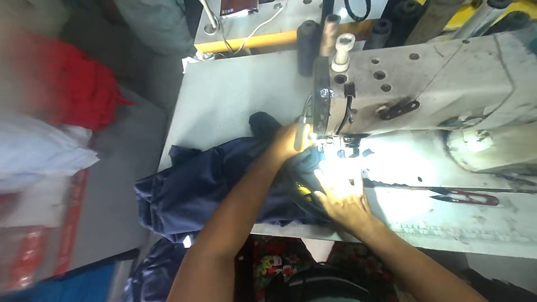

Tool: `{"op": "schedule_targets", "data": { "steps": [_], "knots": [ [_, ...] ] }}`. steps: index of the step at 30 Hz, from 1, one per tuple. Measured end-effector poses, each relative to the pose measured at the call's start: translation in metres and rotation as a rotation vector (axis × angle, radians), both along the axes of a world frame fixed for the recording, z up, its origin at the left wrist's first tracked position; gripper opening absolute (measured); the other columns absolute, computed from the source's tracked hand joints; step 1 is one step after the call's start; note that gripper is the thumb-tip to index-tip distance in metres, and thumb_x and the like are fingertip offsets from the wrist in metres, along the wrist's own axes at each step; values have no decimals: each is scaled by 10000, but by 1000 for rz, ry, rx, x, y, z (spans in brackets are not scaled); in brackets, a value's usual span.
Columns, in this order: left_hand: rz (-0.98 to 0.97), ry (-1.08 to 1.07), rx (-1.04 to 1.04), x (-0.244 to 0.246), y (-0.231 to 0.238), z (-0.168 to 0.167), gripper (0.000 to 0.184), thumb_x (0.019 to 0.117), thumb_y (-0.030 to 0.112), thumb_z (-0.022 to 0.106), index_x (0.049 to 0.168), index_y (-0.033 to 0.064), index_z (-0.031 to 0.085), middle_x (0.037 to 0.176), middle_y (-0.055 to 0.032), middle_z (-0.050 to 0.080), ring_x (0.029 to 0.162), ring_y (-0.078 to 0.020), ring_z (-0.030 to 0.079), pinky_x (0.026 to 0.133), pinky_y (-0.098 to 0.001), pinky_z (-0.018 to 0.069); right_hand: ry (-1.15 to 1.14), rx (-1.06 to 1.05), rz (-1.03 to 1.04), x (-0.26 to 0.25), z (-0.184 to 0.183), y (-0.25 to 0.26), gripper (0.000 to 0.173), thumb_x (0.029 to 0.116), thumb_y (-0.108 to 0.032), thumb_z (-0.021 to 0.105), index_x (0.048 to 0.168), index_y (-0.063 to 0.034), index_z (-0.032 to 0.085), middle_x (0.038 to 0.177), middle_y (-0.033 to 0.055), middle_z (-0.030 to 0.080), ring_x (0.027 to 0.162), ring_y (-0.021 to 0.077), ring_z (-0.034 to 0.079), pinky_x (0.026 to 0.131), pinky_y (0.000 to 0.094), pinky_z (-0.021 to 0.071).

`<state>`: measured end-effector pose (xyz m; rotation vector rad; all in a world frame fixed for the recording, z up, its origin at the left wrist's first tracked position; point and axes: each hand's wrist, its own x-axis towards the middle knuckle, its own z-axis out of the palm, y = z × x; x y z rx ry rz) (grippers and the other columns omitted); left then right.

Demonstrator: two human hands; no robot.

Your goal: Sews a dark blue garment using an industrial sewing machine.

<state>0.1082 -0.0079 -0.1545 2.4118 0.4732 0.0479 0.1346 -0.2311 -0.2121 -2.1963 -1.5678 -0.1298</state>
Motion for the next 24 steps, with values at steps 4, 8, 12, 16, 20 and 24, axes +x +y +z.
{"op": "schedule_targets", "data": {
  "steps": [4,8,12,16,20,24],
  "knots": [
    [82,-104,80,2,-6,-12,303,916,109,710,1134,-100,684,1112,-287,697,1095,-404,669,975,-526,497,55,-110,-47,6,12,7,603,1008,-456,480,1432,-43,591,1491,152,567,1410,435,478,1085,778,260],
    [134,-14,105,9,-14,0,258,960,111,664,1103,-102,689,1101,-291,698,1099,-410,669,973,-528,490,78,-144,-107,15,12,15,682,973,-539,490,1446,-56,575,1485,177,560,1447,444,420,1134,766,185],
    [187,-34,22,9,-17,1,277,938,77,688,1141,-111,669,1128,-284,687,1124,-364,655,1002,-466,481,23,-58,-88,10,7,14,562,1016,-434,475,1358,-22,648,1417,151,630,1368,417,535,1109,736,302],
    [175,-107,51,11,-15,-13,259,927,84,700,1099,-109,683,1081,-274,700,1074,-352,674,971,-451,497,-20,5,-80,9,4,12,494,1010,-380,507,1307,-27,685,1390,137,652,1304,382,598,1079,680,381],
    [182,-49,17,7,-22,7,235,962,61,645,1108,-121,676,1109,-285,694,1109,-366,663,990,-455,485,-34,-10,-84,9,4,13,503,1012,-382,493,1340,-45,672,1426,128,630,1311,390,591,1079,735,320],
    [191,-143,-5,-2,-23,-6,273,951,55,663,1180,-94,659,1158,-254,686,1134,-314,657,1021,-414,486,-48,-1,-83,9,3,13,480,1009,-375,511,1328,-61,684,1405,123,646,1315,393,587,1078,748,313]
  ]
}}
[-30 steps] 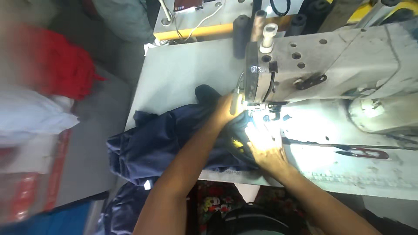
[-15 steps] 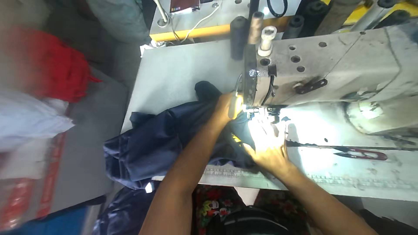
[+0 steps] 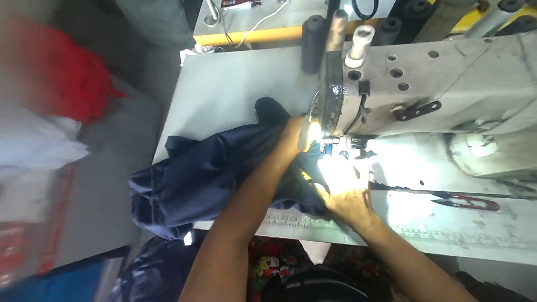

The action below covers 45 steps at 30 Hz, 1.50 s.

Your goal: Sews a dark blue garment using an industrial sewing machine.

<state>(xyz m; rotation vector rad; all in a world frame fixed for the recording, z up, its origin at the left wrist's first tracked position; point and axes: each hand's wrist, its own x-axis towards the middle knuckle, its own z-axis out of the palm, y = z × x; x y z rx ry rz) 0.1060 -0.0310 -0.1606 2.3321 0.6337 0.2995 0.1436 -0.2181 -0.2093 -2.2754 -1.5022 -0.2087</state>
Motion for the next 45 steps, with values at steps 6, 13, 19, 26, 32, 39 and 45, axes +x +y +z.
{"op": "schedule_targets", "data": {
  "steps": [6,13,19,26,32,39,45],
  "knots": [
    [22,-47,-85,12,8,-2,157,942,29,655,1042,-87,689,995,-212,702,957,-235,674,886,-362,517,-17,-16,0,1,1,0,484,1017,-390,490,1352,-93,673,1423,115,635,1357,400,551,1091,757,282],
    [-21,21,114,5,1,5,268,952,67,661,1172,-86,671,1164,-256,694,1145,-350,663,1020,-456,485,-12,-36,-13,2,0,0,518,1030,-430,449,1378,-110,659,1470,75,603,1344,384,563,1074,771,278],
    [-147,99,217,17,14,4,279,947,105,663,1151,-83,690,1096,-279,706,1082,-416,678,950,-536,499,-44,-62,-9,2,1,0,523,1036,-439,431,1375,-114,661,1474,77,598,1356,389,543,1101,740,261],
    [-96,190,232,12,1,24,311,942,85,668,1207,-79,671,1212,-256,688,1178,-374,650,1021,-473,481,-28,-83,-10,2,2,-1,525,1036,-434,426,1401,-123,640,1498,87,574,1394,404,503,1098,768,241],
    [-95,-77,288,3,16,0,553,887,113,735,1383,-65,567,1441,-299,537,1397,-452,460,1199,-531,286,18,-29,-21,0,2,0,514,1011,-426,485,1337,-78,674,1448,118,611,1373,408,527,1084,759,288],
    [-225,-182,307,-47,-29,-20,204,1007,108,604,1073,6,769,1164,-160,741,1146,-320,697,1000,-470,539,-37,30,19,0,4,-3,354,974,-314,591,1163,-60,747,1351,130,679,1299,382,602,1033,668,420],
    [-265,-212,393,-52,-17,-36,257,981,-14,538,1041,54,778,1284,-101,719,1161,-285,699,943,-512,514,-10,-26,-42,5,2,-11,562,1032,-518,470,1276,-70,708,1421,113,631,1359,403,536,1107,750,249]
  ]
}}
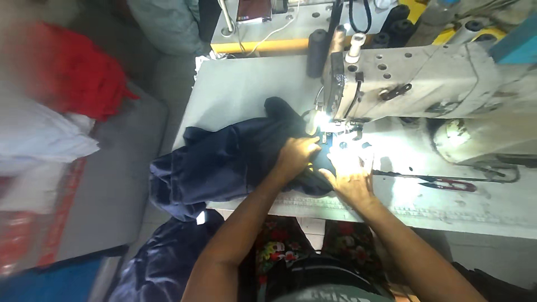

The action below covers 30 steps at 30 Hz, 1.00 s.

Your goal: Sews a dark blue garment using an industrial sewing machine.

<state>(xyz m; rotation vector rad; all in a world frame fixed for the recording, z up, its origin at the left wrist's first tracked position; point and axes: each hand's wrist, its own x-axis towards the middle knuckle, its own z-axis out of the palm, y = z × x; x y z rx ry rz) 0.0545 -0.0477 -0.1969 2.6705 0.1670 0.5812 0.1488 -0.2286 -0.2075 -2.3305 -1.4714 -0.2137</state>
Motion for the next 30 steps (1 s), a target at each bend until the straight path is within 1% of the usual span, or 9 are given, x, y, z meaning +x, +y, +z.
{"op": "schedule_targets", "data": {
  "steps": [4,7,10,15,17,20,24,26,30],
  "knots": [
    [-10,-60,32,2,-4,-1,237,974,16,575,1027,93,793,1247,-59,742,1147,-283,703,909,-507,515,-47,-44,37,-2,5,-3,465,1067,-370,469,1419,-109,622,1487,111,581,1451,400,439,1143,769,165],
    [-35,-6,-3,-1,-6,0,205,1001,143,614,1108,97,782,1260,-72,733,1194,-296,676,979,-520,493,-34,-61,60,-2,8,-1,404,1065,-302,497,1391,-112,641,1466,105,600,1413,378,492,1131,729,252],
    [-67,11,8,-4,-4,-3,234,1013,160,601,1151,92,777,1286,-99,720,1223,-328,663,1005,-537,487,1,-43,43,-2,5,-4,389,1066,-270,496,1400,-132,641,1452,89,615,1380,394,523,1109,739,272],
    [-106,-14,8,-5,6,-7,263,1003,65,572,1149,113,785,1308,-96,710,1246,-339,650,1016,-548,480,44,-59,3,-3,5,-6,405,1063,-239,508,1424,-82,603,1397,182,627,1366,421,523,1141,732,225],
    [-114,-24,55,-4,3,-5,270,984,28,581,1149,101,781,1314,-104,704,1246,-360,640,998,-557,489,35,-48,11,-3,5,-6,381,1057,-232,517,1383,-75,635,1395,163,631,1357,412,530,1141,750,194],
    [-43,8,105,-2,-16,4,262,965,-13,590,1129,66,778,1222,-95,743,1173,-332,673,950,-512,511,24,-59,15,-2,6,-6,369,1065,-249,496,1361,-102,661,1441,108,616,1387,391,509,1135,758,187],
    [-3,87,-6,-6,-23,4,290,1029,171,568,1225,42,739,1326,-173,681,1262,-370,630,1060,-554,465,26,-78,-2,-5,5,-5,371,1071,-254,478,1356,-114,669,1454,91,608,1400,383,498,1144,754,173],
    [-35,74,-13,-10,-18,-3,322,1037,200,543,1264,63,727,1373,-159,659,1304,-365,605,1092,-580,432,18,-63,-8,-7,3,-5,370,1069,-248,486,1370,-123,662,1456,87,608,1393,382,508,1138,757,186],
    [-67,26,21,-11,-14,-9,327,1031,215,539,1260,86,734,1366,-116,673,1294,-354,615,1078,-583,439,4,-10,6,-9,1,-5,365,1053,-214,513,1369,-111,664,1451,89,614,1394,375,514,1135,766,183]
  ]
}}
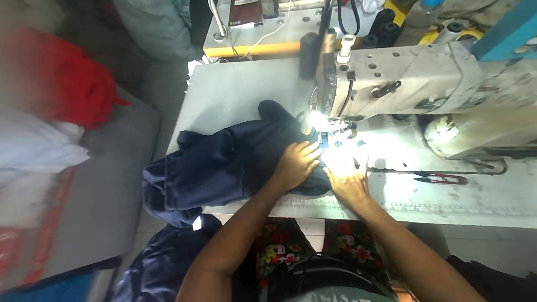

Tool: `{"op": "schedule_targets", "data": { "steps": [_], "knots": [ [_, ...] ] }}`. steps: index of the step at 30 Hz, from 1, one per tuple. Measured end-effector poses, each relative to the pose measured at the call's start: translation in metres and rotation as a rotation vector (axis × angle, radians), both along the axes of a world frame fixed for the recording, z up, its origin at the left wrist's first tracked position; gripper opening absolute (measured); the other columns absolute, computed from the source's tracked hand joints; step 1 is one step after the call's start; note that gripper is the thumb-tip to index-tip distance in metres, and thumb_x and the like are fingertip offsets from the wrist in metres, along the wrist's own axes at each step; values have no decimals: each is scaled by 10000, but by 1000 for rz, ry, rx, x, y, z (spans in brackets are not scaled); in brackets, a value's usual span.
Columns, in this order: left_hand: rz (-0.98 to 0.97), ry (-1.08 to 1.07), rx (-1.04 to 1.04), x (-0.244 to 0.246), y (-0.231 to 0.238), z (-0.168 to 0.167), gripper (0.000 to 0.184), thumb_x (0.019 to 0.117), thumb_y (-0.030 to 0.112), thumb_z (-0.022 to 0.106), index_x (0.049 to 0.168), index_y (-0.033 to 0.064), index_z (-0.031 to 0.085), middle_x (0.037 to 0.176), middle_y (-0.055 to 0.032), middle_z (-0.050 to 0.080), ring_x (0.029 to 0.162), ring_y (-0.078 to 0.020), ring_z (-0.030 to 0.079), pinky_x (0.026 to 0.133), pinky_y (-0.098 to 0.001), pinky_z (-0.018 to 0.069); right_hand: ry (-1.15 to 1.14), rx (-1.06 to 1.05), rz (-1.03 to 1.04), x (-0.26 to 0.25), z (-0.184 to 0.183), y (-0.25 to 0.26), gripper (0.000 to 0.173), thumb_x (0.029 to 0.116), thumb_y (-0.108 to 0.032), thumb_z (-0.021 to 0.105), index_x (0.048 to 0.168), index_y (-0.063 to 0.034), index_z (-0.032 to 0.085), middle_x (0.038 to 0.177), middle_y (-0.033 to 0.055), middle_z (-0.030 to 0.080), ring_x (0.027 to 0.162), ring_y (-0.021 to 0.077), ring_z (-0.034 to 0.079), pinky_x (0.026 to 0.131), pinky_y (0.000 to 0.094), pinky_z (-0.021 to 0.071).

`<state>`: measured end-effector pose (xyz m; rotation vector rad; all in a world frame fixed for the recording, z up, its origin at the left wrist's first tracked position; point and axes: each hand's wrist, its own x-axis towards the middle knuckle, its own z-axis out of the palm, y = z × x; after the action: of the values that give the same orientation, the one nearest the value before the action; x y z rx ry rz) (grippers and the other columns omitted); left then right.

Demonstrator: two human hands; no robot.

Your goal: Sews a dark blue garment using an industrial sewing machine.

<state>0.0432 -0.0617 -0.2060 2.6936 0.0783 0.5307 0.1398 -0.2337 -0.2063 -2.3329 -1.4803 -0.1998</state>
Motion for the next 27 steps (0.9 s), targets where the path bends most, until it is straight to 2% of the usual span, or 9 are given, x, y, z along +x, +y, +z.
{"op": "schedule_targets", "data": {
  "steps": [2,5,9,15,27],
  "knots": [
    [9,5,5,0,-1,1,305,1021,199,564,1243,89,743,1321,-107,700,1276,-349,629,1076,-581,446,16,-6,13,0,0,0,374,1055,-214,516,1387,-103,647,1472,91,598,1409,376,500,1128,752,221],
    [12,5,6,-1,0,0,317,1026,207,545,1248,95,742,1324,-107,699,1280,-344,629,1077,-575,450,11,1,18,1,-1,0,377,1056,-214,511,1394,-113,645,1456,90,611,1369,380,538,1096,735,287],
    [14,1,10,-1,1,-2,329,1037,229,527,1255,104,739,1336,-99,694,1294,-337,620,1092,-559,444,9,-14,2,0,-1,0,381,1061,-223,492,1395,-115,641,1464,92,602,1405,386,495,1126,751,222],
    [23,4,-13,0,-1,0,315,1026,200,544,1248,96,742,1331,-112,694,1288,-352,622,1083,-579,447,48,-23,-3,-1,1,0,382,1059,-215,498,1397,-107,639,1472,94,596,1399,398,501,1104,765,250],
    [36,16,-4,0,0,0,315,1031,214,540,1251,108,739,1352,-96,684,1303,-339,611,1095,-570,437,41,-36,3,1,2,1,374,1059,-222,508,1390,-115,646,1462,86,605,1413,394,485,1135,768,179]
  ]
}}
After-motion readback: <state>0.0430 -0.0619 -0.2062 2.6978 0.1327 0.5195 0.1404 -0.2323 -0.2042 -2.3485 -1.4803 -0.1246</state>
